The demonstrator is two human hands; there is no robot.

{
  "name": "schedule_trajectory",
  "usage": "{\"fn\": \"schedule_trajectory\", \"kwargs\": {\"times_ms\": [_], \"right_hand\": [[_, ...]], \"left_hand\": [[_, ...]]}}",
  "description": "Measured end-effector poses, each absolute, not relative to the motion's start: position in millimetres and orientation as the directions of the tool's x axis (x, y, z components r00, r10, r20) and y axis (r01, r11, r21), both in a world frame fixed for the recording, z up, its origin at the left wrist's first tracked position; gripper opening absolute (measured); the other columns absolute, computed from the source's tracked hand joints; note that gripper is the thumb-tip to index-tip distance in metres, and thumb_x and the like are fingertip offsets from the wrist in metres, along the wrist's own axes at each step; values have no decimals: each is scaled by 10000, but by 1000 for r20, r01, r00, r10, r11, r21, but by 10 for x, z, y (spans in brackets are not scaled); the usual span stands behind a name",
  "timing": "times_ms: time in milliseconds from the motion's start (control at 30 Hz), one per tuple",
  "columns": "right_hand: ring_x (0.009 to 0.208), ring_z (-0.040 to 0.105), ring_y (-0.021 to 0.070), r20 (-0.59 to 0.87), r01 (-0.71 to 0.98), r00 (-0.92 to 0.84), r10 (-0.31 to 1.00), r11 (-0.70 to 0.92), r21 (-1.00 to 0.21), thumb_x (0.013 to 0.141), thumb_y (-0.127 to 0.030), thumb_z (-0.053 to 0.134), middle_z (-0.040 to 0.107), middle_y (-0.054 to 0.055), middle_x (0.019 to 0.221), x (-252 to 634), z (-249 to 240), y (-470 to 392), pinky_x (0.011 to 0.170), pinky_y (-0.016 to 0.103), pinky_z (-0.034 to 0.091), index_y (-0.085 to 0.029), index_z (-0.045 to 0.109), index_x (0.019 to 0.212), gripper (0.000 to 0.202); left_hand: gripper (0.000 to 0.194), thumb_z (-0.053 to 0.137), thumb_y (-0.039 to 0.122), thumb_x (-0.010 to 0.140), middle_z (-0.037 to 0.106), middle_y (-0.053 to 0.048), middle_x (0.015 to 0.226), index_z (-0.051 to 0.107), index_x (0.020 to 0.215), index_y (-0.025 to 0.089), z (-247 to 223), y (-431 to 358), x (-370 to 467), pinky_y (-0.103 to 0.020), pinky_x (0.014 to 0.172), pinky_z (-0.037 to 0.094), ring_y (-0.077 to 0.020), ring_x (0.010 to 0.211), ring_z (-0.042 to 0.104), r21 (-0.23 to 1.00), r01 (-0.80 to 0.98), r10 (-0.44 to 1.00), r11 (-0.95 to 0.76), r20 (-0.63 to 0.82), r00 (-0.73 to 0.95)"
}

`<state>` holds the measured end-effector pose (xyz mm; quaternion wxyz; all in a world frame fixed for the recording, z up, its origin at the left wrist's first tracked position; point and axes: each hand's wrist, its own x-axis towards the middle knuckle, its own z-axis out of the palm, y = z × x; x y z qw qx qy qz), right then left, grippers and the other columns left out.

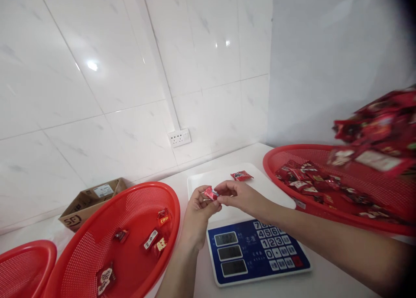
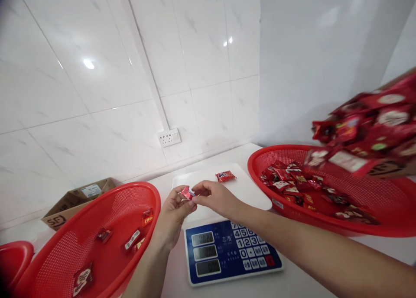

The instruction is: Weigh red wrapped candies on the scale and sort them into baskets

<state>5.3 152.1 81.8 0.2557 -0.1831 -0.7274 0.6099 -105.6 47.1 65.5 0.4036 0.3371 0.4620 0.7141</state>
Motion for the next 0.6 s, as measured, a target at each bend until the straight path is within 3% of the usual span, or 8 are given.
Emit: {"fn": "schedule_trajectory", "kwargs": {"times_ms": [200, 367, 600], "right_hand": [[694, 582, 140, 199, -40, -819, 538, 293, -955, 706, -222, 605, 646, 5, 723, 48, 780, 1533, 648, 286, 445, -164, 656, 808, 128], [665, 576, 140, 180, 4, -817, 548, 317, -948, 708, -262, 623, 649, 2, 688, 72, 807, 1532, 625, 281, 433, -172, 662, 774, 118], [626, 560, 133, 184, 28, -815, 550, 354, -935, 716, -236, 598, 645, -3, 660, 112, 856, 1514, 592, 273, 428, -182, 674, 759, 103]], "left_hand": [[233, 713, 183, 686, 600, 17, 785, 568, 868, 190, 666, 460, -1045, -242, 737, 420, -107, 757, 544, 970, -126, 899, -209, 139, -415], [162, 622, 323, 781, 632, -26, 833, 640, 860, 183, 682, 438, -1070, -283, 765, 428, -156, 820, 559, 977, 96, 859, -192, 215, -465], [194, 666, 354, 743, 658, -18, 763, 667, 798, 169, 638, 468, -1084, -265, 750, 451, -133, 756, 581, 967, -85, 844, -241, 166, -511]]}}
